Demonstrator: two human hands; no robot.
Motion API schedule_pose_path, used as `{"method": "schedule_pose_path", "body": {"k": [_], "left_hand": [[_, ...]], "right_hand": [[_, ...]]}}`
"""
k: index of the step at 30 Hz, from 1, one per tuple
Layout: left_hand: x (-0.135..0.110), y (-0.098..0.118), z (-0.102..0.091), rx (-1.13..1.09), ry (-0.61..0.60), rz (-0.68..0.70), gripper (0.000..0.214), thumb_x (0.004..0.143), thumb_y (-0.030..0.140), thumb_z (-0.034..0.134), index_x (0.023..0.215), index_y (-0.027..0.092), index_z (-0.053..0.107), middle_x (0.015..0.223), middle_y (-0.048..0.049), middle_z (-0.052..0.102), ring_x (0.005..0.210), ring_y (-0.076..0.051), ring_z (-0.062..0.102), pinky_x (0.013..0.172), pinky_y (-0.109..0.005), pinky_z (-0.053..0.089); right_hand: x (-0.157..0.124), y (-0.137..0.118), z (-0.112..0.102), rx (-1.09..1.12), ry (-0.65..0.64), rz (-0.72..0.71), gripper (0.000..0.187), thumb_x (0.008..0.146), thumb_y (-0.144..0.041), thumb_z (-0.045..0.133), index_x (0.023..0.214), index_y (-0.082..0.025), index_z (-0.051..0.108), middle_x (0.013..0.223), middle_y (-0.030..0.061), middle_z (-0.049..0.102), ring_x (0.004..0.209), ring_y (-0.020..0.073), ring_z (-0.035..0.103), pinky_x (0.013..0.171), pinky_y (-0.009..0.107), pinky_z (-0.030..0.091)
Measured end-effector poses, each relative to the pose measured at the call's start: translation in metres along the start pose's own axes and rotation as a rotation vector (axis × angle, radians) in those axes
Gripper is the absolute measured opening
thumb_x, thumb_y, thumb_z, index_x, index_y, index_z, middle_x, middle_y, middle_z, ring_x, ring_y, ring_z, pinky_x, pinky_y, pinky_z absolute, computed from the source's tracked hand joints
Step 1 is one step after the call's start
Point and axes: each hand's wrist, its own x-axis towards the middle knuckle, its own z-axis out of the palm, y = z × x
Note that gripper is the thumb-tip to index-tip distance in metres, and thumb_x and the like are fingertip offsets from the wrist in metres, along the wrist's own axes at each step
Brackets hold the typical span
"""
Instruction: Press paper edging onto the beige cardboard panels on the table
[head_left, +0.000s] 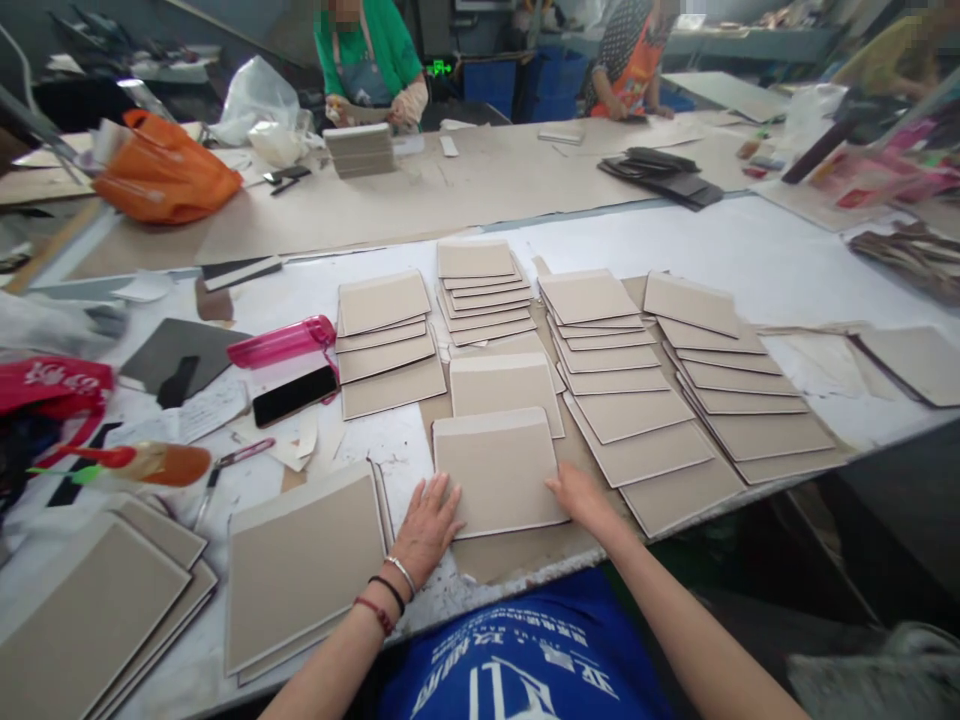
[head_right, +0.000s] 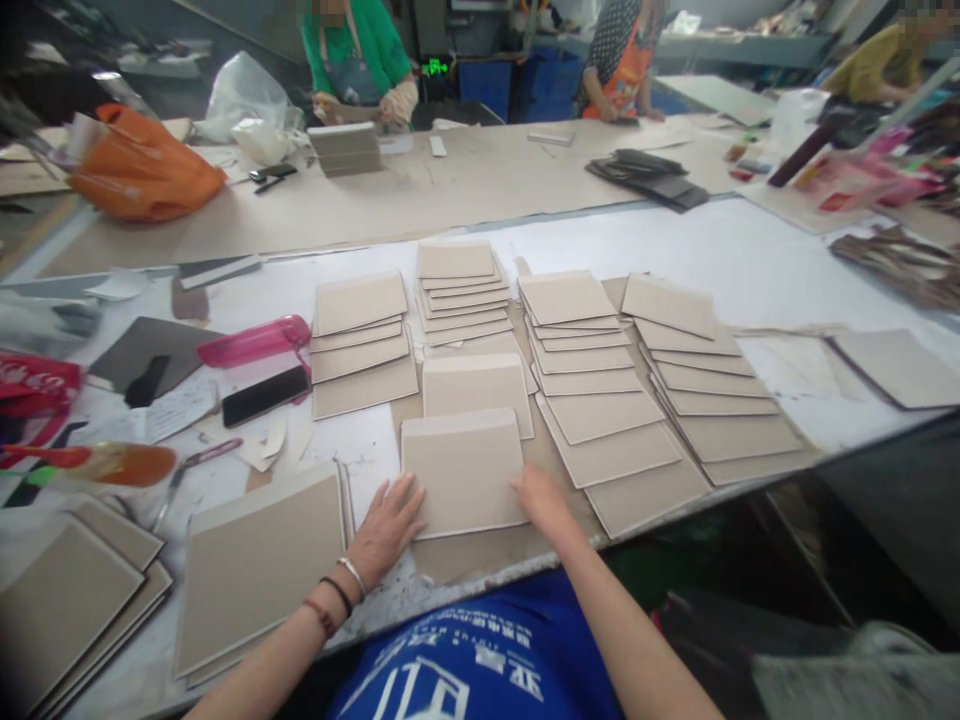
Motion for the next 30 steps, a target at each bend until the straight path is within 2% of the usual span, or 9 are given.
{"method": "schedule_pose_path", "body": {"k": [5,13,17,20,22,24,26,28,30], "left_hand": [[0.0,0.007,0.002,0.032,-0.004,-0.069,0.042,0.085,0.026,0.045,0.127,0.023,0.042,0.134,-0.0167,0.041,0.125,-0.028,0.037,0.101,-0.054,0.03],[0.012,0.0,-0.01,0.044,-0.013,-0.012,0.047,0.079,0.036,0.056,0.123,0.024,0.046,0.118,-0.0137,0.051,0.113,-0.028,0.045,0.1,-0.05,0.032],[0.032,0.004,-0.01,-0.02,0.043,0.065,0.032,0.08,0.038,0.055,0.103,0.017,0.056,0.12,-0.0149,0.049,0.12,-0.028,0.039,0.103,-0.048,0.03],[0.049,0.012,-0.004,-0.081,0.075,0.122,0.023,0.082,0.035,0.05,0.085,0.013,0.054,0.132,-0.0192,0.039,0.13,-0.029,0.026,0.106,-0.048,0.027],[0.058,0.02,0.0,-0.122,0.081,0.101,0.023,0.083,0.034,0.048,0.083,0.011,0.053,0.135,-0.0222,0.035,0.131,-0.03,0.023,0.106,-0.048,0.027],[0.063,0.027,0.003,-0.143,0.088,0.051,0.026,0.084,0.033,0.046,0.088,0.009,0.054,0.137,-0.0237,0.032,0.133,-0.031,0.019,0.106,-0.049,0.026],[0.065,0.034,0.003,-0.135,0.085,0.0,0.034,0.084,0.035,0.045,0.104,0.009,0.053,0.14,-0.0227,0.028,0.134,-0.031,0.014,0.106,-0.052,0.023],[0.065,0.039,0.002,-0.105,0.063,-0.032,0.047,0.084,0.038,0.045,0.123,0.013,0.044,0.142,-0.0201,0.025,0.134,-0.031,0.012,0.107,-0.054,0.018],[0.066,0.041,0.0,-0.066,0.029,-0.055,0.055,0.083,0.041,0.045,0.132,0.018,0.035,0.144,-0.0175,0.024,0.134,-0.031,0.012,0.107,-0.056,0.012]], "right_hand": [[-0.002,-0.001,-0.005,-0.041,-0.012,0.001,0.025,0.087,-0.028,0.045,0.1,-0.009,0.055,0.094,0.0174,0.064,0.092,0.0264,0.06,0.072,0.031,0.04],[-0.002,0.001,-0.005,-0.031,-0.018,-0.025,0.025,0.088,-0.03,0.045,0.103,-0.012,0.054,0.1,0.0145,0.064,0.095,0.0246,0.059,0.074,0.029,0.039],[-0.004,0.001,-0.004,-0.011,-0.01,-0.024,0.025,0.088,-0.029,0.045,0.105,-0.012,0.053,0.1,0.0143,0.064,0.095,0.025,0.059,0.074,0.029,0.04],[-0.006,0.001,-0.005,0.002,-0.005,-0.022,0.025,0.088,-0.03,0.045,0.104,-0.012,0.053,0.098,0.0145,0.064,0.094,0.0255,0.059,0.072,0.029,0.04],[-0.007,0.001,-0.005,0.01,0.0,-0.023,0.024,0.088,-0.03,0.045,0.103,-0.013,0.053,0.098,0.0139,0.064,0.094,0.0251,0.06,0.072,0.029,0.041],[-0.008,0.001,-0.005,0.017,0.005,-0.025,0.024,0.088,-0.03,0.045,0.103,-0.013,0.053,0.099,0.0135,0.064,0.094,0.0245,0.06,0.072,0.028,0.041],[-0.008,0.0,-0.005,0.023,0.007,-0.026,0.023,0.088,-0.029,0.046,0.103,-0.013,0.052,0.099,0.0134,0.064,0.094,0.0241,0.06,0.073,0.028,0.041],[-0.008,0.001,-0.004,0.028,0.005,-0.023,0.023,0.088,-0.029,0.046,0.102,-0.013,0.052,0.098,0.0134,0.064,0.094,0.0243,0.06,0.072,0.028,0.041],[-0.008,0.001,-0.003,0.03,0.001,-0.018,0.023,0.088,-0.03,0.046,0.102,-0.013,0.052,0.097,0.0131,0.064,0.093,0.0243,0.06,0.072,0.028,0.042]]}}
